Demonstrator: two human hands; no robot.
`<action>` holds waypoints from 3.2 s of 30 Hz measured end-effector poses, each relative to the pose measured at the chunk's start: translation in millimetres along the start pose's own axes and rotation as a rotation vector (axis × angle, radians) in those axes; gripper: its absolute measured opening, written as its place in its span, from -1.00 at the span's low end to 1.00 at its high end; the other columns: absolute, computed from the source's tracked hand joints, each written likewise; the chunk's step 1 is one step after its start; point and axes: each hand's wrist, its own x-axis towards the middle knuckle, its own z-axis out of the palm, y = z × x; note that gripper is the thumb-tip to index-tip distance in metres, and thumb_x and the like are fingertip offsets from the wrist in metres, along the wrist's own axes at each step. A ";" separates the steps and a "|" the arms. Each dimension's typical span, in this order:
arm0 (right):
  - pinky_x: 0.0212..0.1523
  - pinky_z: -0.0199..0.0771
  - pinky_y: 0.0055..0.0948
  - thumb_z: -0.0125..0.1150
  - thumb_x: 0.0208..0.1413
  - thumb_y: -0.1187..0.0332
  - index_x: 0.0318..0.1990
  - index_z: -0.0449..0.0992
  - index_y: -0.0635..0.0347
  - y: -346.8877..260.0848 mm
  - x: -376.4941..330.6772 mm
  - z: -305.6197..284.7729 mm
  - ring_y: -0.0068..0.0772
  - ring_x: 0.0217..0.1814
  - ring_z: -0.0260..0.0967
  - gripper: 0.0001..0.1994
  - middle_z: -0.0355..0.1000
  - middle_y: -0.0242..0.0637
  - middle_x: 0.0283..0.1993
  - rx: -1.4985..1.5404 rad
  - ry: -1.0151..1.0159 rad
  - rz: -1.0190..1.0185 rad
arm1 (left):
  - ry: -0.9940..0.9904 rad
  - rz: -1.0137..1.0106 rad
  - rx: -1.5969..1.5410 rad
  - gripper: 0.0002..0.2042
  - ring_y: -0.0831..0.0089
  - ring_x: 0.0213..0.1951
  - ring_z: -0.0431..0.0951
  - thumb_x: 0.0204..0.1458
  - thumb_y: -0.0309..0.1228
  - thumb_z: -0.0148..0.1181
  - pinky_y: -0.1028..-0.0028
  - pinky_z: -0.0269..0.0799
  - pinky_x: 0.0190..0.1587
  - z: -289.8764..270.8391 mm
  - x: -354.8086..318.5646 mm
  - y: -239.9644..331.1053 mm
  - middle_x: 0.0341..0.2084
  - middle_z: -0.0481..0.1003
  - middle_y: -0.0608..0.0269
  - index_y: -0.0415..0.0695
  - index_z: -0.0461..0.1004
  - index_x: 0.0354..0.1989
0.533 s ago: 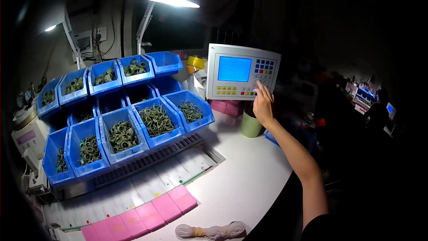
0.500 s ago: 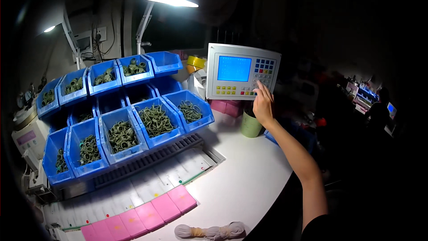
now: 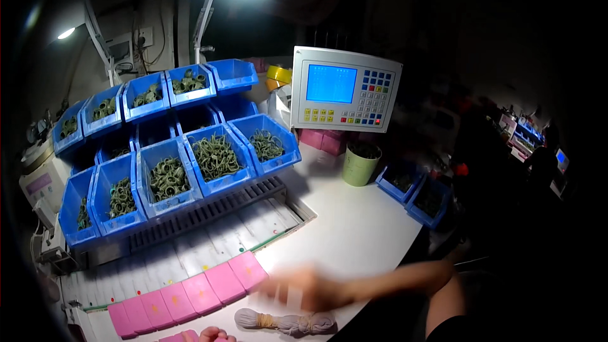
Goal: The person assembles small keychains by placing metal rings into pink plastic molds, wiping the molds with a cloth, and closing them. The person repeatedly opens and closes the molds, places the finished keychains into blue bins, and interacts with a control panel.
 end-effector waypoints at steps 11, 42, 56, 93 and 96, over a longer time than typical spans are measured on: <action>-0.15 0.38 -0.43 0.05 -0.03 0.66 -0.17 0.41 0.30 -42.8 8.2 76.7 -0.21 -0.13 0.35 -0.77 0.34 -0.15 -0.15 0.382 -0.062 0.030 | -0.340 0.085 0.142 -0.54 0.45 -0.44 0.49 0.16 -0.05 -0.05 0.53 0.42 -0.41 18.2 -51.4 22.2 -0.41 0.51 0.18 -0.23 0.38 -0.01; -0.04 0.34 -0.32 0.02 -0.14 0.71 0.20 0.19 0.26 -44.2 -18.9 102.9 -0.08 -0.03 0.23 -0.38 0.20 -0.03 0.10 -0.223 -0.233 0.259 | -0.222 0.540 0.231 -0.52 0.38 -0.72 0.35 0.16 0.13 -0.43 0.50 0.31 -0.65 -14.6 -37.5 15.5 -0.33 0.39 -0.33 -0.09 -0.03 -0.11; -0.33 0.37 -0.44 0.12 -0.21 0.55 -0.02 0.42 0.40 -69.0 -14.4 153.0 -0.23 -0.24 0.35 -0.54 0.35 0.04 0.05 -0.436 0.041 -0.162 | -0.003 0.758 0.260 -0.53 0.33 -0.43 0.47 0.20 0.05 -0.45 0.49 0.42 -0.37 -13.8 -31.3 -2.3 -0.22 0.40 -0.29 -0.14 -0.07 0.00; -0.10 0.34 -0.32 0.07 -0.24 0.63 0.13 0.29 0.38 -66.9 -16.4 148.4 -0.12 -0.14 0.31 -0.40 0.18 0.13 0.20 -0.247 -0.015 -0.024 | 0.018 0.700 0.395 -0.59 0.38 -0.29 0.42 0.25 -0.17 -0.40 0.49 0.34 -0.16 -12.8 -34.1 3.9 -0.26 0.38 0.06 -0.28 0.10 0.04; -0.13 0.32 -0.38 0.06 -0.29 0.67 0.16 0.25 0.37 -71.1 -11.5 149.4 -0.13 -0.15 0.30 -0.34 0.16 0.13 0.21 -0.291 -0.096 0.001 | -0.007 0.697 0.370 -0.59 0.47 -0.22 0.35 0.24 -0.19 -0.32 0.56 0.27 -0.11 -18.0 -27.7 -7.2 -0.15 0.33 0.12 -0.29 0.15 0.07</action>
